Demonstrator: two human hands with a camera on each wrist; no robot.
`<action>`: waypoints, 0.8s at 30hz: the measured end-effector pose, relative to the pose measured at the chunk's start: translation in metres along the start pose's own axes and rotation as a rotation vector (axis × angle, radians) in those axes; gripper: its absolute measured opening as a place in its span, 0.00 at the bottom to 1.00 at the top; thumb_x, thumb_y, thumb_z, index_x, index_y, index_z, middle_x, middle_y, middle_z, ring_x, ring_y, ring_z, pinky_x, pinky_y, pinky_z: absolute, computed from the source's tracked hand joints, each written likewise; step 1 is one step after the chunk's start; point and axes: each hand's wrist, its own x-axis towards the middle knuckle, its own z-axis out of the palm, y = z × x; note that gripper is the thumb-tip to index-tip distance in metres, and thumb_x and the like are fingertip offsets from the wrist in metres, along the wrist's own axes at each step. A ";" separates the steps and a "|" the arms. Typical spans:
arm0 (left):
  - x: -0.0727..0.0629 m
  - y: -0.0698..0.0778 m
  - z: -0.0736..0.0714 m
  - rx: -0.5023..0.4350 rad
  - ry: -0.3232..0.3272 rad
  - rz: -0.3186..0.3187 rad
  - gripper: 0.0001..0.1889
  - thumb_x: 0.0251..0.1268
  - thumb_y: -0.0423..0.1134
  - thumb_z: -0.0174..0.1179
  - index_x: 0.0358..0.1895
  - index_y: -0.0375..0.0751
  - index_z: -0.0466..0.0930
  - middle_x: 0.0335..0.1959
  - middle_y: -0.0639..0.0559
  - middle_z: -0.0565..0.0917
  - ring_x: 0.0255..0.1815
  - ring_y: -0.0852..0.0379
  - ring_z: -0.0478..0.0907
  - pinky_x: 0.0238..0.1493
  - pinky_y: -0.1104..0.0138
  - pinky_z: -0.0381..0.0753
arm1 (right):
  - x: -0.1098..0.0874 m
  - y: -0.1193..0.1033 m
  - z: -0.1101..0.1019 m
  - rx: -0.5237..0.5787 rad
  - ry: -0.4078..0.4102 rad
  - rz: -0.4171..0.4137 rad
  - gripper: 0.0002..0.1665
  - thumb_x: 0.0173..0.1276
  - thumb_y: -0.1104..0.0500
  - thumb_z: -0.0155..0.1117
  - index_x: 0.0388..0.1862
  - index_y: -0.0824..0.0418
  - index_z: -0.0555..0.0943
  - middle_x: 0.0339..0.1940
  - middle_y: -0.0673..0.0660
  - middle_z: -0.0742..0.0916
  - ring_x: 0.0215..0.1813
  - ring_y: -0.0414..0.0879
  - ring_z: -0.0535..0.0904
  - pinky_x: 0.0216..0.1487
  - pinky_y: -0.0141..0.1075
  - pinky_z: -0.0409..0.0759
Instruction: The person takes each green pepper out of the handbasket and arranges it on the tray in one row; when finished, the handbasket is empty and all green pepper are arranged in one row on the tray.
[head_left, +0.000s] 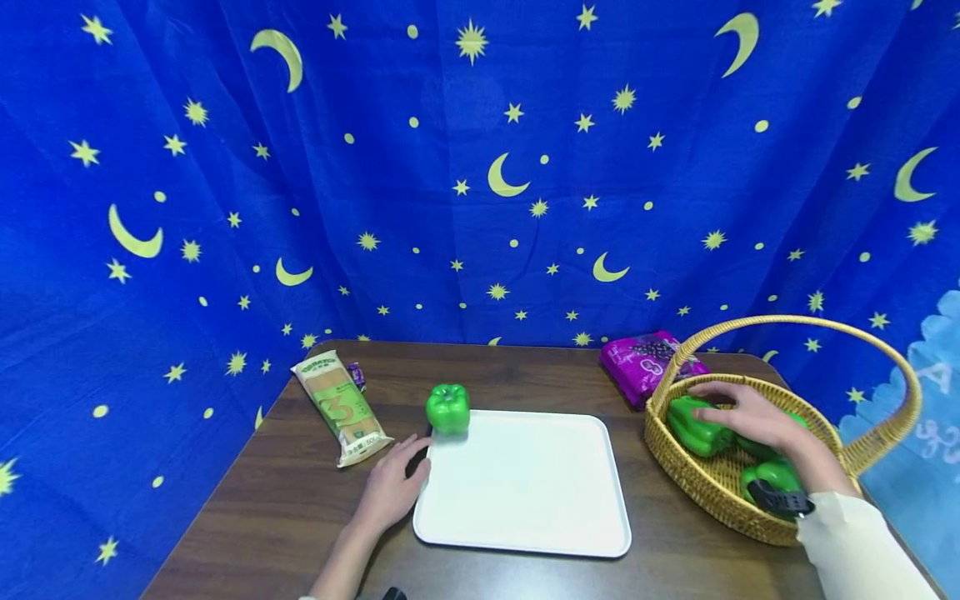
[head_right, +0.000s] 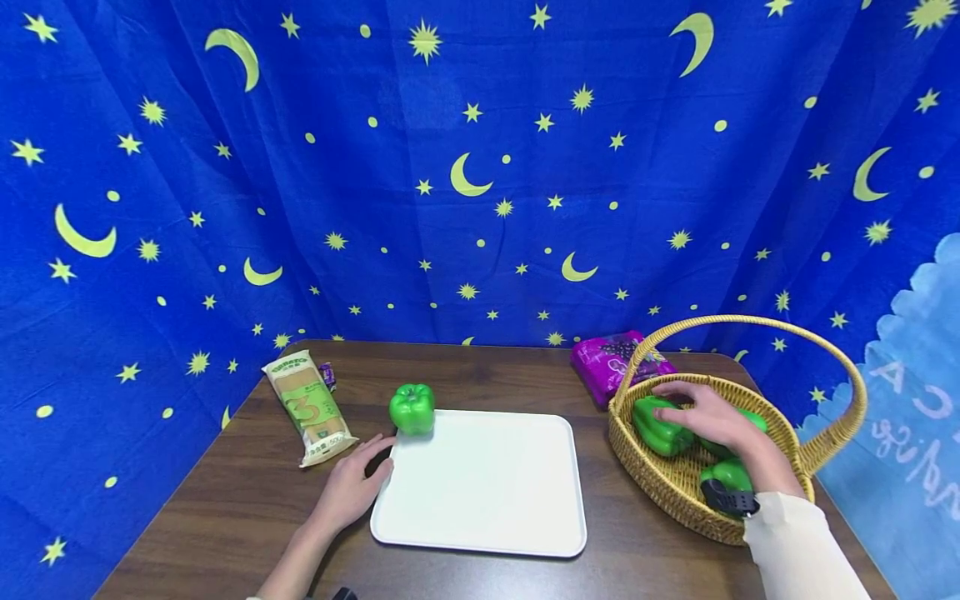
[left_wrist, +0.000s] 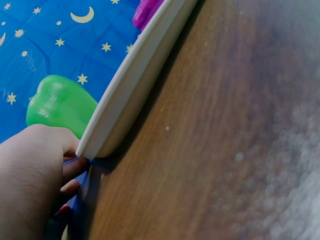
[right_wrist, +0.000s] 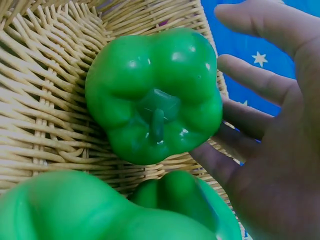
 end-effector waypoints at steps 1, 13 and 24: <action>0.000 0.000 0.000 0.000 -0.001 -0.004 0.19 0.68 0.47 0.57 0.61 0.54 0.78 0.66 0.41 0.72 0.67 0.37 0.64 0.65 0.44 0.62 | -0.001 -0.001 0.000 0.003 -0.003 -0.002 0.31 0.65 0.47 0.65 0.60 0.65 0.76 0.56 0.67 0.81 0.59 0.67 0.72 0.55 0.65 0.68; -0.002 -0.002 0.000 -0.002 0.003 0.009 0.19 0.68 0.46 0.58 0.61 0.53 0.78 0.65 0.40 0.71 0.66 0.35 0.64 0.65 0.42 0.61 | -0.010 -0.004 0.000 -0.022 -0.068 0.015 0.32 0.64 0.46 0.66 0.62 0.62 0.76 0.58 0.70 0.78 0.58 0.68 0.72 0.52 0.65 0.71; -0.001 0.000 0.001 0.000 0.003 0.009 0.19 0.68 0.46 0.58 0.61 0.53 0.77 0.66 0.40 0.71 0.67 0.35 0.64 0.65 0.42 0.62 | -0.010 -0.001 0.001 -0.003 -0.143 0.005 0.43 0.56 0.49 0.73 0.67 0.63 0.69 0.49 0.61 0.80 0.42 0.50 0.75 0.39 0.44 0.74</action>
